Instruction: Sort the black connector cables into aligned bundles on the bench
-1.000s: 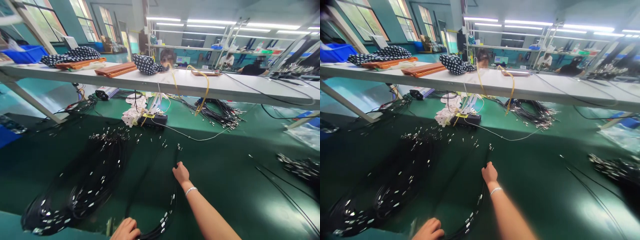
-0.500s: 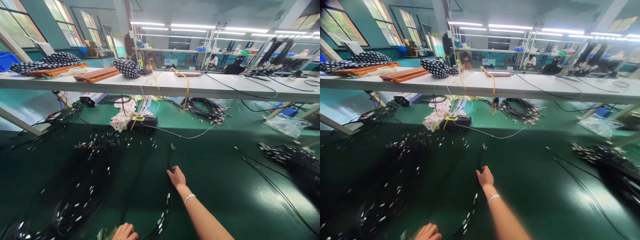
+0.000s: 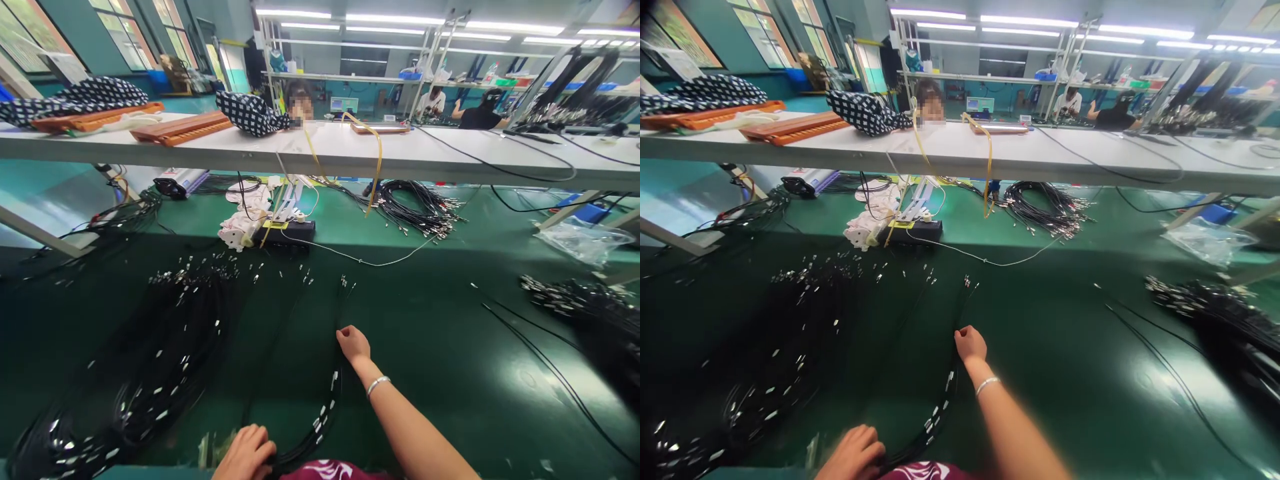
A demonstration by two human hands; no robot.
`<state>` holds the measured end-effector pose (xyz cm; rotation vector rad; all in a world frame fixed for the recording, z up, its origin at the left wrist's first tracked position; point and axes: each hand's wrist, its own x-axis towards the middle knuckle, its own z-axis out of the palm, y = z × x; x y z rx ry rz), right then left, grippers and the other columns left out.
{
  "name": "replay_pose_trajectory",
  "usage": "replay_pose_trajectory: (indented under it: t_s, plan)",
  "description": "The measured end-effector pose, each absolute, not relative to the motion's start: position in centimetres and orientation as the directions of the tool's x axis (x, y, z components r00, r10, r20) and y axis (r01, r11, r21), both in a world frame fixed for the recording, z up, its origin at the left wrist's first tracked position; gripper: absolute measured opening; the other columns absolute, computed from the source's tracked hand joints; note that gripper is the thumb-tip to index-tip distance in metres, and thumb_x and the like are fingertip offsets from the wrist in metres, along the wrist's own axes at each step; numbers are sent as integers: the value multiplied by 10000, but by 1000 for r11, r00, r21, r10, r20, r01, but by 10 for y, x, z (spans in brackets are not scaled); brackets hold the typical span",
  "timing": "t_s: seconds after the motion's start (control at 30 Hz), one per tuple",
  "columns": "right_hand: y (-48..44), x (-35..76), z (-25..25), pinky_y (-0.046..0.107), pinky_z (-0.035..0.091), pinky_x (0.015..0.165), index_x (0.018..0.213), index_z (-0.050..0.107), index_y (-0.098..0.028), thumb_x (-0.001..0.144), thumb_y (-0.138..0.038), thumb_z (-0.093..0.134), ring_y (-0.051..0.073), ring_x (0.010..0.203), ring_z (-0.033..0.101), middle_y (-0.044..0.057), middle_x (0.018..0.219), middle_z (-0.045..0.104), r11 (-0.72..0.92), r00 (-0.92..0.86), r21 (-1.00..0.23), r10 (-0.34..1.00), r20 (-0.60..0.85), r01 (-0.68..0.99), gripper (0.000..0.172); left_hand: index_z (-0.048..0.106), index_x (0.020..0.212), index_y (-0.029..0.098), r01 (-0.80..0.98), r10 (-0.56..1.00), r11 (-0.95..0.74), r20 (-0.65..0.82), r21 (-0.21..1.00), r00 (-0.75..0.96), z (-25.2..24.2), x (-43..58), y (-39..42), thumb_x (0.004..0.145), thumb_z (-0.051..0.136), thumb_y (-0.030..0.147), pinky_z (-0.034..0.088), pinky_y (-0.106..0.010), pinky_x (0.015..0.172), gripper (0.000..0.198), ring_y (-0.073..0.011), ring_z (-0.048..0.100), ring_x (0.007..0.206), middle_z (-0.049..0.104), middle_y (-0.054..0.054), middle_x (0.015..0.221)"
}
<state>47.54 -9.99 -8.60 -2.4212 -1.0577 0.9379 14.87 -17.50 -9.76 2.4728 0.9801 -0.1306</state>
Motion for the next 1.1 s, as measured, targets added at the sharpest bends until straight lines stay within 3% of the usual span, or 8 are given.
replay_pose_trajectory:
  t_s: [0.27,0.43,0.73,0.93,1.1]
  plan:
    - [-71,475,-80,326,426,794,914,622,-153,842,-362,492,197,908,581,83,964,631,-665,527,-521,745,-409,536,256,534,781,225,666,603,-644,-287,376,745,-89,156,-171,691,572,125,249,-296,734,140,-164,401,814,509,8,824]
    - [-65,487,-83,314,465,731,796,611,-137,863,-379,509,148,759,588,36,816,629,-662,454,-531,750,-481,529,272,530,777,219,648,579,-643,-295,409,760,-87,156,-166,697,603,163,240,-286,715,122,-159,408,809,514,14,827]
    - [-66,498,-85,316,477,707,832,601,-121,878,-389,489,139,716,587,29,799,621,-659,439,-552,752,-492,511,294,533,810,217,687,603,-595,-333,416,724,-80,154,-163,777,517,202,260,-299,743,39,-168,417,833,514,-1,876]
    - [-68,494,-82,339,463,761,875,606,-129,848,-380,531,159,797,591,46,863,629,-619,420,-526,784,-457,583,263,535,811,212,702,651,-600,-276,382,707,-74,158,-172,777,517,188,276,-303,746,45,-167,420,837,510,-8,883]
    - [-74,487,-82,356,454,763,764,622,-129,824,-403,535,188,831,598,70,848,642,-605,408,-464,789,-459,647,294,541,819,213,724,684,-583,-259,370,682,-63,161,-182,773,551,241,312,-305,739,55,-174,435,827,520,-12,874]
